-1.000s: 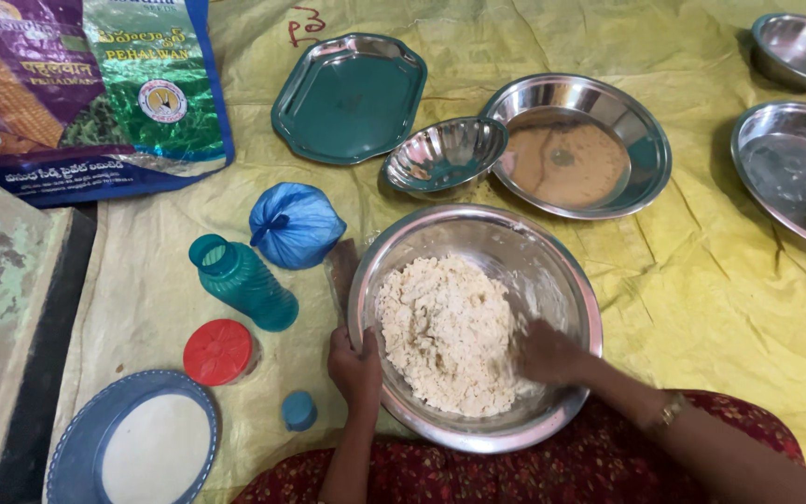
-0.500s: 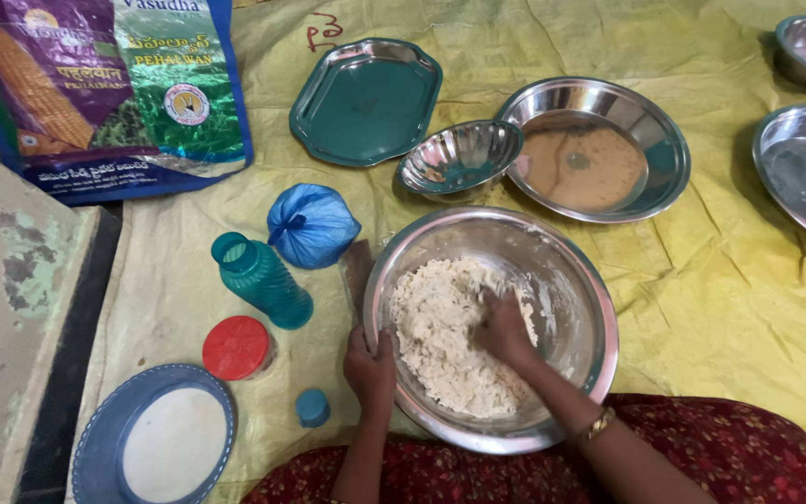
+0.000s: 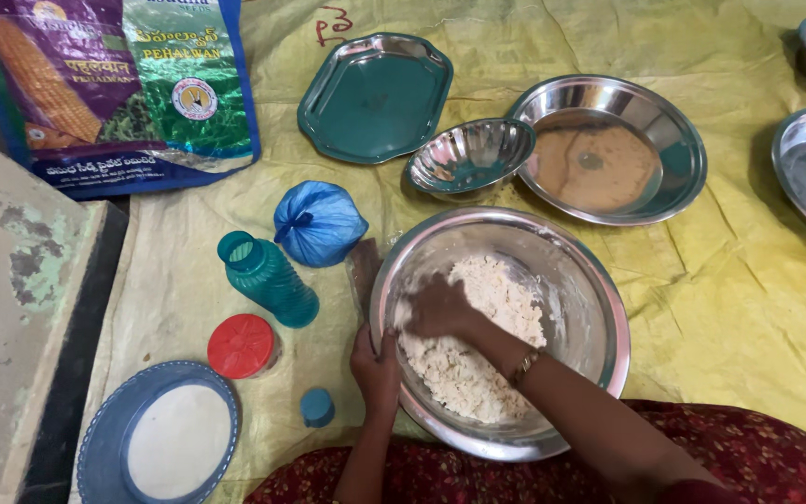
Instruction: The person mixes flour in a large metal bowl by hand, gradually incorporating water from a plastic bottle to form a dough. The person kneads and folds the mixture repeatedly until it becomes more cohesive.
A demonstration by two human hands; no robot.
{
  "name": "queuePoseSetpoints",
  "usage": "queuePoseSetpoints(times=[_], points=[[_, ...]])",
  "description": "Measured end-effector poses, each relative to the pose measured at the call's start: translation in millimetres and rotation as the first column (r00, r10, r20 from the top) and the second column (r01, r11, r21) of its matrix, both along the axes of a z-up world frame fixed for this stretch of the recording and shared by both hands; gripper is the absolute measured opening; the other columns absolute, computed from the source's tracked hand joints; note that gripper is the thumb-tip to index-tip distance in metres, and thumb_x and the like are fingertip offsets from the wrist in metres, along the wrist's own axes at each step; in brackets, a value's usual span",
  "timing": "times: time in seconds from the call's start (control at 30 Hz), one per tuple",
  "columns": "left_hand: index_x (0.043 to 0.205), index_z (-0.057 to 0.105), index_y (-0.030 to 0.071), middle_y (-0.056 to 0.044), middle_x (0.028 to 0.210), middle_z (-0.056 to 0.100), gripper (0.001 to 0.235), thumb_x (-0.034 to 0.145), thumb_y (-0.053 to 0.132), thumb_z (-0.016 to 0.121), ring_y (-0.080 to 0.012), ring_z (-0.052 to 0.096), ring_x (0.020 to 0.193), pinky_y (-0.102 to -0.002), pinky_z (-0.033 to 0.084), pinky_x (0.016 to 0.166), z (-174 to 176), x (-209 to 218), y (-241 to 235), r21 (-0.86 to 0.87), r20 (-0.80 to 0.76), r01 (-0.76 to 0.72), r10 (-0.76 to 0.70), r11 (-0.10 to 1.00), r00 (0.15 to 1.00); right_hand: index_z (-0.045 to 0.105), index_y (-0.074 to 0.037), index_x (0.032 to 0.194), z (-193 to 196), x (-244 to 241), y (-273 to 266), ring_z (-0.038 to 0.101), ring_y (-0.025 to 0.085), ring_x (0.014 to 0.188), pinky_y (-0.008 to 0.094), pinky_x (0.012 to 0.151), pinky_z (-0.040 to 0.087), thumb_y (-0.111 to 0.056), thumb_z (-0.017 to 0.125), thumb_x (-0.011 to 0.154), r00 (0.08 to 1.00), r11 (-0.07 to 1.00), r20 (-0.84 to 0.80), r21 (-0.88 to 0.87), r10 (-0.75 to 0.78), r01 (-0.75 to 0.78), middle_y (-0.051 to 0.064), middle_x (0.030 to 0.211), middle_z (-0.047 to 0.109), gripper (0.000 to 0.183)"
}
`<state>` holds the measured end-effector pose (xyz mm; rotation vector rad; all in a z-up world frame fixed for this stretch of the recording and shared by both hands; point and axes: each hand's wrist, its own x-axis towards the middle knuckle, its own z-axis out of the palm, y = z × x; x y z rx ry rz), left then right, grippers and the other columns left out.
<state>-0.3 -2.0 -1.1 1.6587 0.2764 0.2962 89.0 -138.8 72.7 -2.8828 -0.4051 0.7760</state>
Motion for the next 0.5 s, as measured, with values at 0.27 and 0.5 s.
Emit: queuePoseSetpoints(times=[0.27,0.5], points=[[0.123,0.067,-0.001,-0.02,0.105,0.076,0.038,0.089,0.016,0.07,-0.0329,0.073,0.094,-0.041,0.054,0.083,2,0,-1,0.131,-0.024,-0.046,0.049,0.99,0.999,0.057,-0.025,0.143,27,-126,-44,0.026,0.042,0.146,0.072,0.108,0.032,-0.04,0.077,0.082,0.933,0.932,0.001,-0.042,0.36,-0.36,0.016,0.155,0.037,0.067],[0.125,0.067,-0.001,-0.025,0.104,0.074,0.043,0.089,0.023,0.07,-0.0408,0.073,0.095,-0.045,0.055,0.083,2,-1,4,0.325,-0.067,-0.002,0.025,0.946,0.997,0.046,-0.027,0.149,-25,-125,-145,0.024,0.039,0.147,0.068,0.111,0.033,-0.035,0.076,0.086,0.982,0.969,0.044,-0.175,0.185,-0.175,0.017,0.16,0.028,0.071]])
